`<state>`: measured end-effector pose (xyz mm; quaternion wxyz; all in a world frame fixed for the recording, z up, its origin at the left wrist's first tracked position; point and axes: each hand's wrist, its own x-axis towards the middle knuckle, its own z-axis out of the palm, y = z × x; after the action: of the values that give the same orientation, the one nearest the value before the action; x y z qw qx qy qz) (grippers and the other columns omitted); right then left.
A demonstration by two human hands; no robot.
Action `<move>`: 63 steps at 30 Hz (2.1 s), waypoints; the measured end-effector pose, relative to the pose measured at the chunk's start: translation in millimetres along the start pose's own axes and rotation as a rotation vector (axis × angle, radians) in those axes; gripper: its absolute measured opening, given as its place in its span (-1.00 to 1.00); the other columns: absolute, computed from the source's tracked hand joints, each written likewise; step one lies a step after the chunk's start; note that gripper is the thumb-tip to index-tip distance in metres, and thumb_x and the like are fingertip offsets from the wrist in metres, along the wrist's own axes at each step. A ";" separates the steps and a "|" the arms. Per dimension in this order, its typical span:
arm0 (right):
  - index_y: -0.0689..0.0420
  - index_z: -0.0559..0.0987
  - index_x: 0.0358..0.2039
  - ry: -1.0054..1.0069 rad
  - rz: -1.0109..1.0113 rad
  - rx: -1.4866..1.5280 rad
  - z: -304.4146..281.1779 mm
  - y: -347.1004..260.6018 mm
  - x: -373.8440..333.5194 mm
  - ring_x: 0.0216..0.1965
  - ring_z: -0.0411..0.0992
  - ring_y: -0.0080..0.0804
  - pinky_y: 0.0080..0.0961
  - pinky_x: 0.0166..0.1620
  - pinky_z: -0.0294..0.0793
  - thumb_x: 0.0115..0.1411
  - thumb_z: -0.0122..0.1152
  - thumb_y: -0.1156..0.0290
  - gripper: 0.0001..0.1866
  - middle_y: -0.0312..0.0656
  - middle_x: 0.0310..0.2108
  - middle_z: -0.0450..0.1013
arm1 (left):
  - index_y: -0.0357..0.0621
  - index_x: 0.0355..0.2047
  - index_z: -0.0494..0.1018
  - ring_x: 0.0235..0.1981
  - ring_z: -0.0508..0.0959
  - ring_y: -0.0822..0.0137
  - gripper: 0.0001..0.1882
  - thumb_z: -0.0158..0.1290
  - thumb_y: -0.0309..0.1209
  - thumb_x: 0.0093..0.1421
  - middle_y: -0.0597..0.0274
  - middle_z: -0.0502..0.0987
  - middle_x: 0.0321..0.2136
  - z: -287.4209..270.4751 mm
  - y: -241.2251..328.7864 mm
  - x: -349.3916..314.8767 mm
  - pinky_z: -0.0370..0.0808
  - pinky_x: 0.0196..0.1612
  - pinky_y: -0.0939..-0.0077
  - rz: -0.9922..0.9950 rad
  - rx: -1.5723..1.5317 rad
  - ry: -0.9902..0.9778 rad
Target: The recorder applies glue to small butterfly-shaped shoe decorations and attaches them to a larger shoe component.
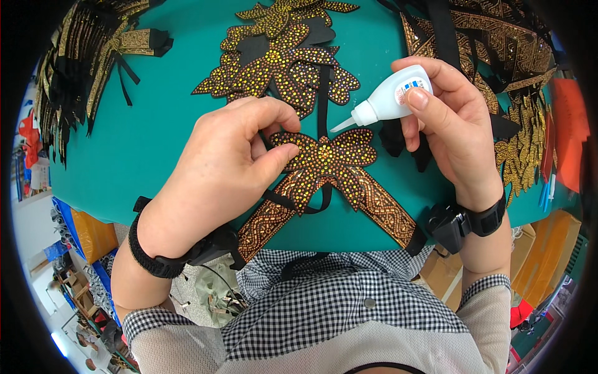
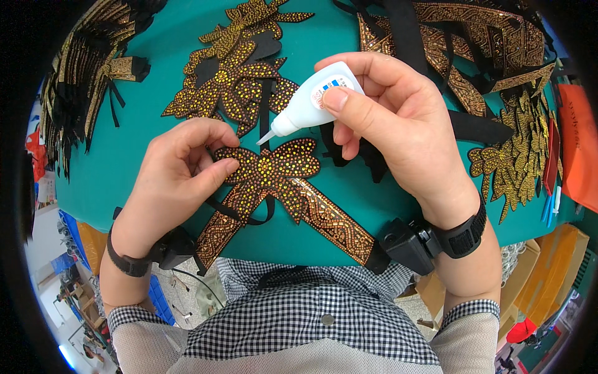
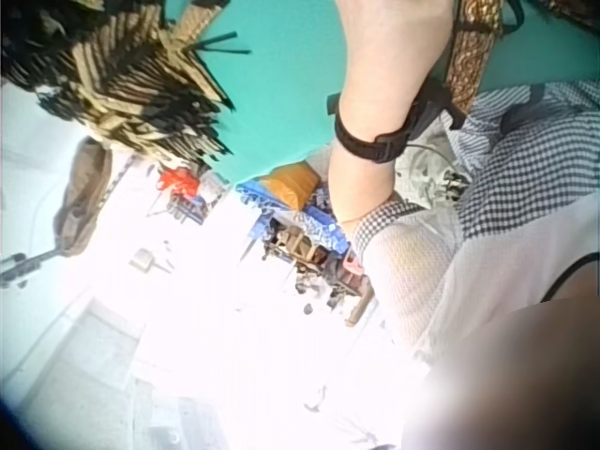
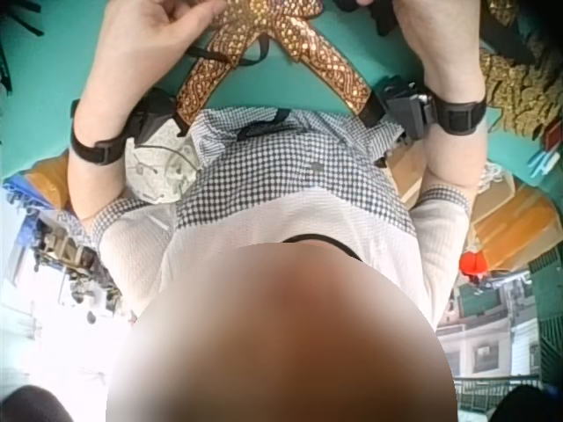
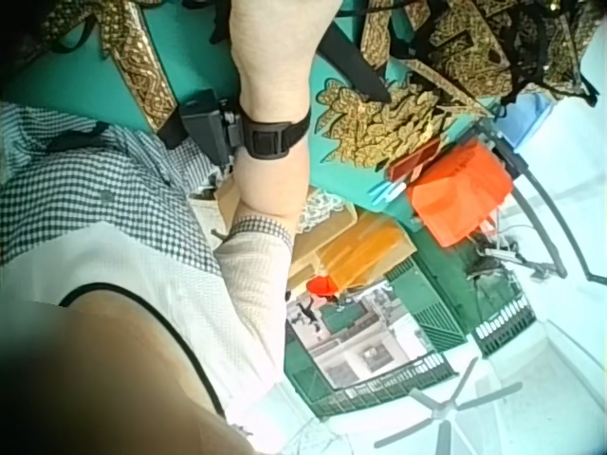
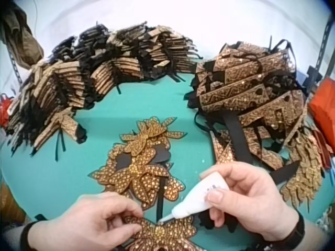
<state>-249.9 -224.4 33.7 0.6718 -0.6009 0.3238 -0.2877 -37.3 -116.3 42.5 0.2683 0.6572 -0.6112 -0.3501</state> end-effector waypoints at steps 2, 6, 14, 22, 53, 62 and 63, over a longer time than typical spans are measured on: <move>0.29 0.38 -0.09 0.000 0.003 -0.002 -0.1 0.0 -0.2 -0.59 0.32 -0.68 -0.75 -0.59 0.33 0.10 0.08 0.41 -0.63 -0.26 -0.45 0.39 | -0.24 -0.34 0.40 -0.65 0.20 0.71 -0.78 0.09 -0.63 -0.06 0.42 0.35 -0.51 0.6 0.0 -0.2 0.16 -0.60 0.83 0.015 0.016 0.007; 0.29 0.37 -0.08 -0.017 0.000 0.005 -0.7 1.6 1.5 -0.59 0.32 -0.68 -0.75 -0.59 0.33 0.10 0.08 0.41 -0.63 -0.26 -0.44 0.39 | -0.24 -0.35 0.40 -0.66 0.21 0.71 -0.77 0.09 -0.62 -0.07 0.40 0.35 -0.51 1.5 -1.3 0.9 0.17 -0.61 0.82 0.005 0.020 0.011; 0.29 0.37 -0.09 -0.028 -0.014 0.007 -1.2 0.1 2.5 -0.59 0.32 -0.68 -0.75 -0.59 0.32 0.11 0.07 0.40 -0.63 -0.26 -0.44 0.39 | -0.25 -0.35 0.40 -0.66 0.25 0.69 -0.79 0.09 -0.62 -0.06 0.36 0.36 -0.48 -0.7 1.3 0.9 0.21 -0.61 0.80 -0.010 0.034 0.013; 0.29 0.38 -0.10 0.008 0.008 0.153 -4.4 2.8 3.7 -0.62 0.30 -0.68 -0.73 -0.61 0.31 0.11 0.07 0.35 -0.62 -0.26 -0.46 0.39 | -0.24 -0.28 0.43 -0.43 0.42 0.30 -0.67 0.05 -0.63 -0.16 0.18 0.42 -0.31 6.2 21.1 -16.9 0.41 -0.36 0.55 0.416 0.525 0.020; 0.30 0.39 -0.14 0.029 0.038 0.279 -2.9 -2.3 4.2 -0.59 0.29 -0.65 -0.73 -0.58 0.30 0.10 0.06 0.44 -0.69 -0.25 -0.44 0.39 | -0.14 -0.40 0.36 -0.38 0.42 0.14 -0.63 0.25 -0.45 -0.26 0.16 0.41 -0.37 20.2 12.4 -77.9 0.39 -0.33 0.37 0.156 0.417 0.142; 0.28 0.39 -0.19 0.046 0.019 0.293 -9.5 3.3 4.2 -0.63 0.30 -0.65 -0.71 -0.60 0.34 0.09 0.09 0.40 -0.70 -0.27 -0.49 0.37 | -0.16 -0.50 0.37 -0.37 0.43 0.29 -0.76 0.15 -0.58 -0.23 0.19 0.45 -0.36 -77.0 -28.9 -93.7 0.38 -0.32 0.49 0.078 0.541 0.558; 0.28 0.39 -0.19 0.041 0.011 0.293 -8.4 2.5 4.4 -0.63 0.30 -0.65 -0.71 -0.60 0.34 0.09 0.09 0.40 -0.70 -0.27 -0.49 0.37 | -0.17 -0.49 0.36 -0.37 0.43 0.32 -0.78 0.13 -0.58 -0.20 0.19 0.45 -0.36 -93.5 -44.3 -89.4 0.38 -0.33 0.52 0.062 0.531 0.668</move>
<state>-253.7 -232.7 30.2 0.7470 -0.4887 0.2955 -0.3404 62.9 -29.9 76.9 0.2831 0.7621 -0.5792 0.0598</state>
